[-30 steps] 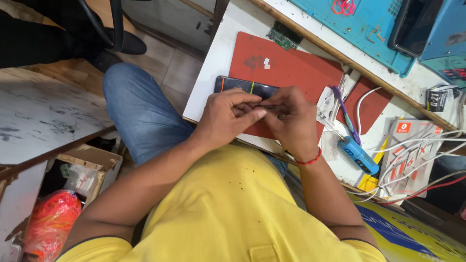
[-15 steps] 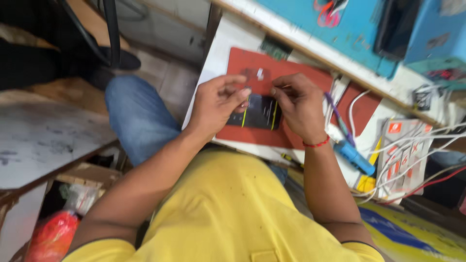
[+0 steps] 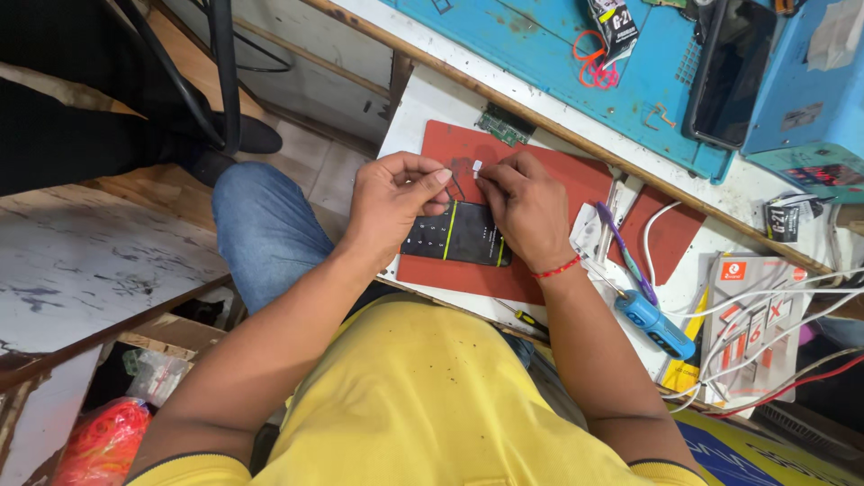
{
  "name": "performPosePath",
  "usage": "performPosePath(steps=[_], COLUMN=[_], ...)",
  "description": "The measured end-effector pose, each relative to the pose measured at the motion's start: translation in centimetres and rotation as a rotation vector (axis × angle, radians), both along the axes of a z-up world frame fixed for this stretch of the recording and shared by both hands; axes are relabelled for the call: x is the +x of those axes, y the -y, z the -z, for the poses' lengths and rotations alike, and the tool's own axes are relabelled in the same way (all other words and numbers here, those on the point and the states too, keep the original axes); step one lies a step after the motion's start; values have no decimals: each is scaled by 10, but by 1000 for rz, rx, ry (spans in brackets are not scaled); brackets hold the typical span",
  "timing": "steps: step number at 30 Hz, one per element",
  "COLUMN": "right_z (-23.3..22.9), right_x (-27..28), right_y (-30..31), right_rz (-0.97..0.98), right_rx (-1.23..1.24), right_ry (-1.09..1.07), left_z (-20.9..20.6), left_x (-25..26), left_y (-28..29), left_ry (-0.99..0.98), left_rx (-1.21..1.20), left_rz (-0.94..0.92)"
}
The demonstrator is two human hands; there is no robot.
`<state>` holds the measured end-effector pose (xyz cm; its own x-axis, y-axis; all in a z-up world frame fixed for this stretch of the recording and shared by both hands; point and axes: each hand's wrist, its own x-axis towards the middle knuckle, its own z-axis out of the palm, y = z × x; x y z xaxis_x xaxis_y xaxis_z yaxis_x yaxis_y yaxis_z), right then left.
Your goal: The person sits on the floor and works on a smartphone, securing it with rubber bands and applying adhesive. They handle a small circuit board and use a screwdriver to manipulate components on the workbench.
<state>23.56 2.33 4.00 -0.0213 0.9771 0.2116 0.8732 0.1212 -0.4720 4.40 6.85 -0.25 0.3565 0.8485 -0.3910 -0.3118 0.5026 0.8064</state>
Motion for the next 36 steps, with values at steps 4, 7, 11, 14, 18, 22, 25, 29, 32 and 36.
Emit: performPosePath(steps=[4,7,11,14,18,22,25,29,32,36], right_z=[2,-6,-17,-18,-10,-8,-10,-12,-12,-10], right_x=[-3,-1,-2,-1,-3,-8,-15,-15,-15,-15], right_y=[-2,0,26,48,68,71,73,75,75,75], right_rz=[2,1,134,112,166,221,289,373,355,331], right_rx=[-26,-102,-331,-244,-125,-98,-90,-102,-88,-78], right_ry=[64,72,-608,-1017,-1143,-1254,-1412,-1551,-1531,-1573], left_z=[-1,-7,-25,-40,-49,-53,-54,-55,-55,-54], left_x=[-1,1,-4,-4,0,6,8,12,13,12], left_y=[-1,-1,12,22,34,42,48,53,54,57], left_ry=[12,2,11,82,116,89,102,82,73,35], left_rx=[21,41,79,96,88,94,93,131,163,188], left_rz=[-14,-19,-35,-49,-20,-19,-32,-23,-17,-14])
